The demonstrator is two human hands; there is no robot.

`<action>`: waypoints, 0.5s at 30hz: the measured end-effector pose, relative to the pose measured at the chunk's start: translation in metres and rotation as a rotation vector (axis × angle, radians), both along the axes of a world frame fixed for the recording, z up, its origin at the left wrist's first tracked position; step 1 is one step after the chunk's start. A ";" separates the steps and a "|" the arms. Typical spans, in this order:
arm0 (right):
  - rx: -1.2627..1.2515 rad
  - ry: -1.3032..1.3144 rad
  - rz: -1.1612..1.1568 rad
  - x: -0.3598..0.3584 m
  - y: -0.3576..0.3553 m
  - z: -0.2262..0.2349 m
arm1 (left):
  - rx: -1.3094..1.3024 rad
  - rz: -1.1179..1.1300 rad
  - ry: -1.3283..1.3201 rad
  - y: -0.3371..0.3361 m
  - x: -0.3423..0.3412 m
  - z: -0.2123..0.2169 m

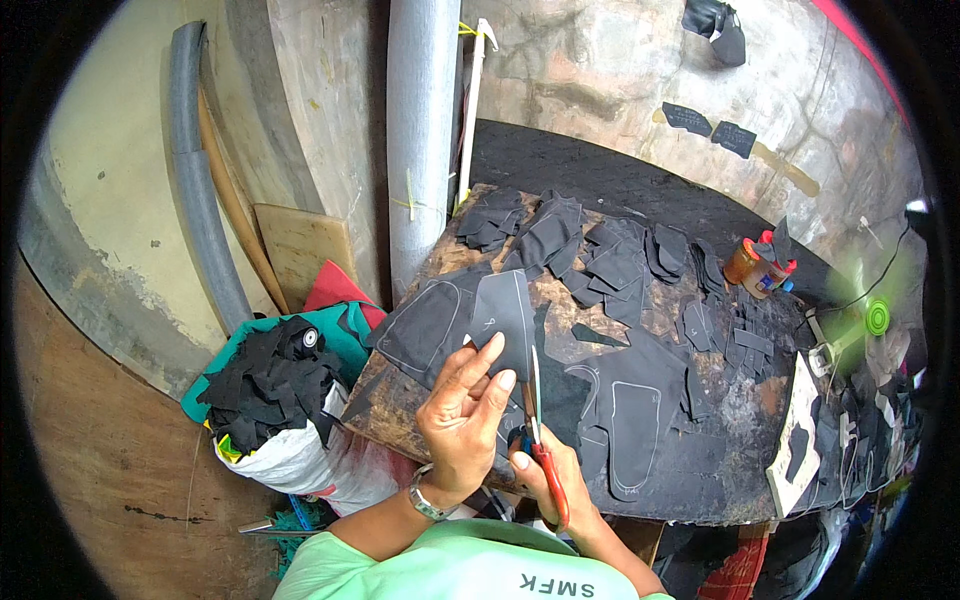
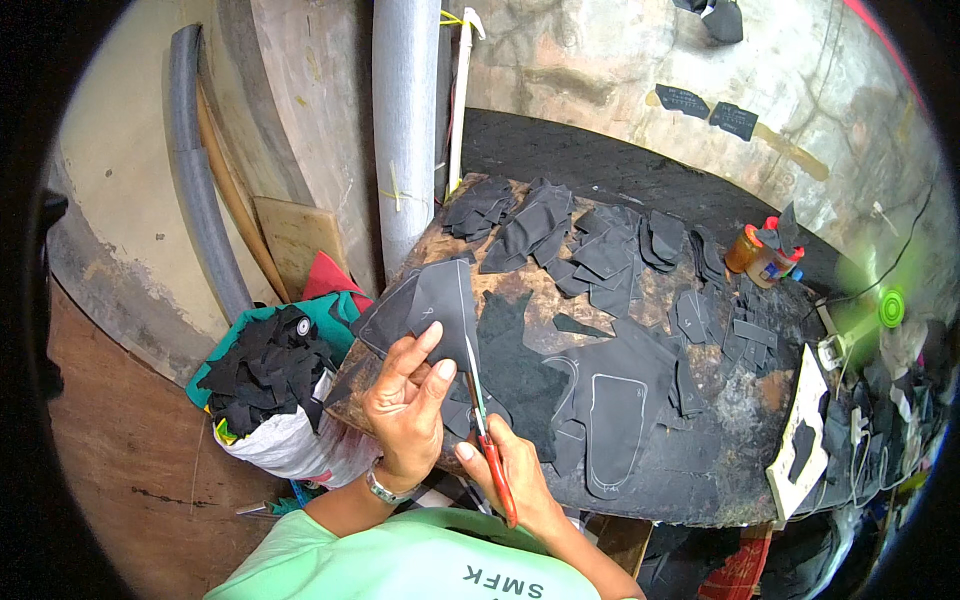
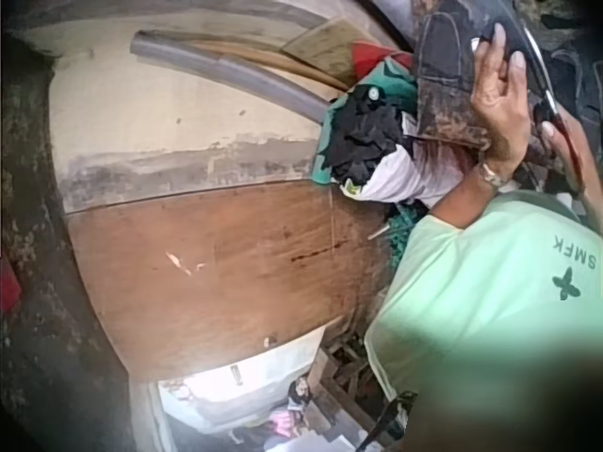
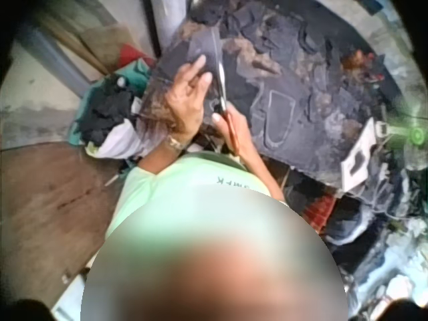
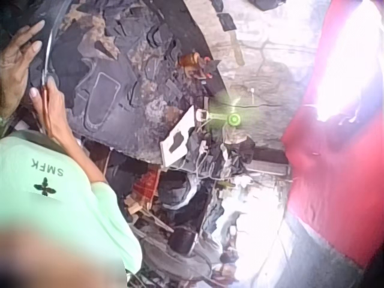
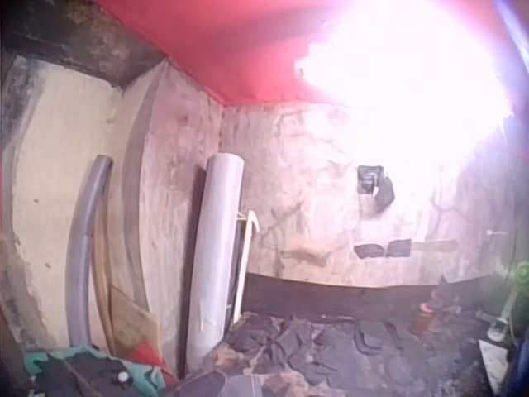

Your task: The person uses red-handled scissors to cut black fabric pieces along white chalk outlines on a worn wooden table. They repeatedly trim edges, rotate the fabric, and stack finished pieces while working in a small workshop.

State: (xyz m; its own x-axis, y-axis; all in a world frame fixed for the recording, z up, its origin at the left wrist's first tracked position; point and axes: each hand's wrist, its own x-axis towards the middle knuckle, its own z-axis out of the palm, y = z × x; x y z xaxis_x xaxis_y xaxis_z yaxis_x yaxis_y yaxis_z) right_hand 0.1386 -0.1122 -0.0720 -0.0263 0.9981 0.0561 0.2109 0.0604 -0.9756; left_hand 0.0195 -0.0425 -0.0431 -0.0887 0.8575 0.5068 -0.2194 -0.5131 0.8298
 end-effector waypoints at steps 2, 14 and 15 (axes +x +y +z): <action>0.033 0.024 0.004 0.000 0.000 0.000 | 0.019 0.017 0.002 -0.001 0.001 0.001; 0.034 0.099 0.065 0.003 -0.002 -0.002 | 0.027 -0.002 -0.044 -0.003 0.001 0.002; 0.013 0.107 0.072 0.004 -0.002 -0.003 | 0.028 -0.003 -0.045 -0.003 0.001 0.002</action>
State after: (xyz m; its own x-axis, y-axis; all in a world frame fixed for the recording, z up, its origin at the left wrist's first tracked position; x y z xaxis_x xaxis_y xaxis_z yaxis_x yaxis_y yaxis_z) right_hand 0.1423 -0.1141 -0.0746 -0.0914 0.9930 0.0752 0.1006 0.0843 -0.9913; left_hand 0.0205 -0.0458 -0.0407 -0.1092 0.8434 0.5261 -0.2577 -0.5352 0.8045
